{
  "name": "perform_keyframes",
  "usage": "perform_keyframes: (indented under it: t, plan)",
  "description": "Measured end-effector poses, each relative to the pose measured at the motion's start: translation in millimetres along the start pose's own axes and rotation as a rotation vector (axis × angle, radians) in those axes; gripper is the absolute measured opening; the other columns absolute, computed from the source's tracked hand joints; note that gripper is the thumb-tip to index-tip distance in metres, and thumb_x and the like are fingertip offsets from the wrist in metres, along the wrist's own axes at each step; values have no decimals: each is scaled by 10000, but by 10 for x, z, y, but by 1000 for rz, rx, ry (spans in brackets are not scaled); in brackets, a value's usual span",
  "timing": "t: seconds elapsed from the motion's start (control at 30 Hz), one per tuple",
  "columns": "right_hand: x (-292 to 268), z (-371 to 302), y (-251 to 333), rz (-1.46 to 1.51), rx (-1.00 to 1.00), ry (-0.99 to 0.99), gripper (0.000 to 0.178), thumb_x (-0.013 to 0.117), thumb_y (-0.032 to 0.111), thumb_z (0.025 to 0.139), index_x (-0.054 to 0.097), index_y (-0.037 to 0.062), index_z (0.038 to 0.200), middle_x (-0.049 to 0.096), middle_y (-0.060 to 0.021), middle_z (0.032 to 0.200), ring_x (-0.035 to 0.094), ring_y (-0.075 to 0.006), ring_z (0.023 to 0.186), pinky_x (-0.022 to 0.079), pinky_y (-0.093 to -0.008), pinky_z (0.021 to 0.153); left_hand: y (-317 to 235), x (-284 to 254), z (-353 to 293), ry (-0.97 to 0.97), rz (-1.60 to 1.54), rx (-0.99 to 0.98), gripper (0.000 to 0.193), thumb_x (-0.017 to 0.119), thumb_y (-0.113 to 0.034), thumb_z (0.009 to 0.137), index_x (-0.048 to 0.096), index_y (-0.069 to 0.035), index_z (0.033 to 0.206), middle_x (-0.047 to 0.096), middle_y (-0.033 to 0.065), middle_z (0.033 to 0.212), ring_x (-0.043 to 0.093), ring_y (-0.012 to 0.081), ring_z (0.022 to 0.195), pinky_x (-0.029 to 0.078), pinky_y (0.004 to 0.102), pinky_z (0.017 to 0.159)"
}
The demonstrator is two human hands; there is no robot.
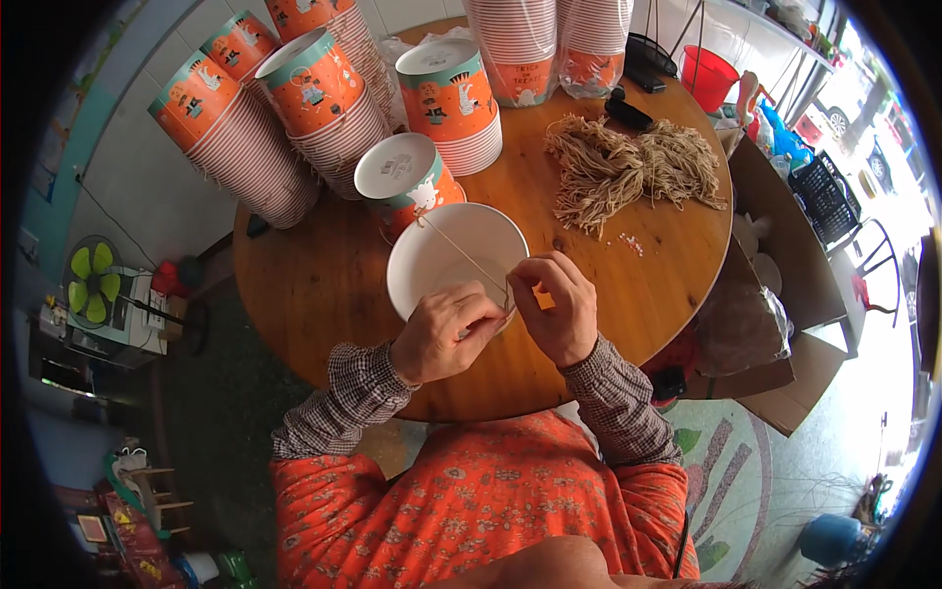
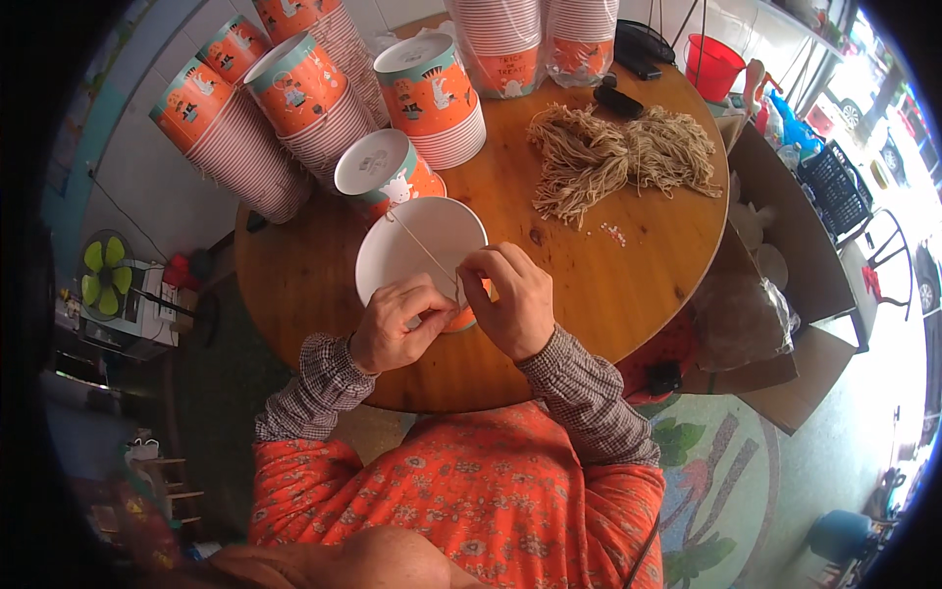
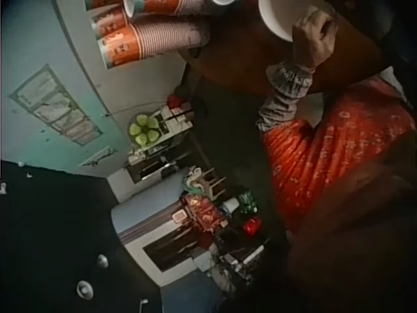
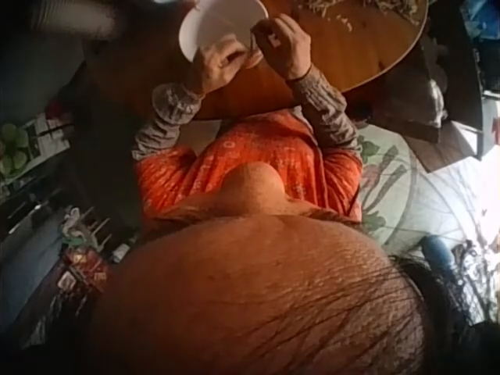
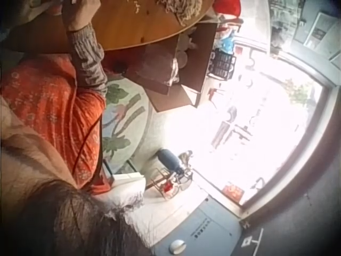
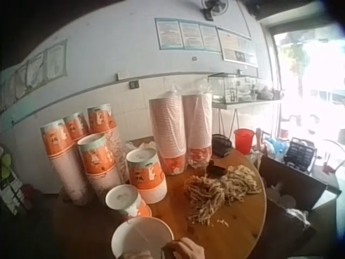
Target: Threading twine through pre-punched holes in paper buckets to attach handles.
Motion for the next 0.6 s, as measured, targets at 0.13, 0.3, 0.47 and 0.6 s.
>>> perform_keyframes:
  t: [0.13,0.3,0.47,0.6]
  plan:
    - [4,102,115,309,-17,230,115,636,-1,813,569,33,900,647,-98,954,645,-263,769,524,-331,639,-29,-7,-26,5,-63,96,136,699,-7,769,592,-49,841,574,82,729,592,273,657,470,367,587]
    - [37,100,116,362,64,405,89,587,17,862,533,40,930,651,-108,837,655,-289,707,523,-346,603,60,-190,-107,5,-38,75,124,688,18,758,611,-42,834,574,80,716,592,256,653,466,348,580]
    - [82,64,244,87,-76,238,92,588,29,855,514,50,907,598,-95,723,620,-281,618,493,-364,531,141,-277,-130,-128,171,48,109,677,37,753,618,-27,818,550,81,693,561,242,613,457,328,558]
    - [139,46,319,25,-87,178,103,598,33,849,516,54,907,589,-84,715,618,-266,618,487,-357,511,100,-311,-162,-158,142,34,99,672,28,765,627,-33,828,542,71,693,563,223,618,448,315,532]
Point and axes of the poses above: each hand's wrist, its own z-axis towards the middle knuckle, its own x-axis out of the palm, y = z × x, the point moved 5 cm from there along z, towards the middle knuckle
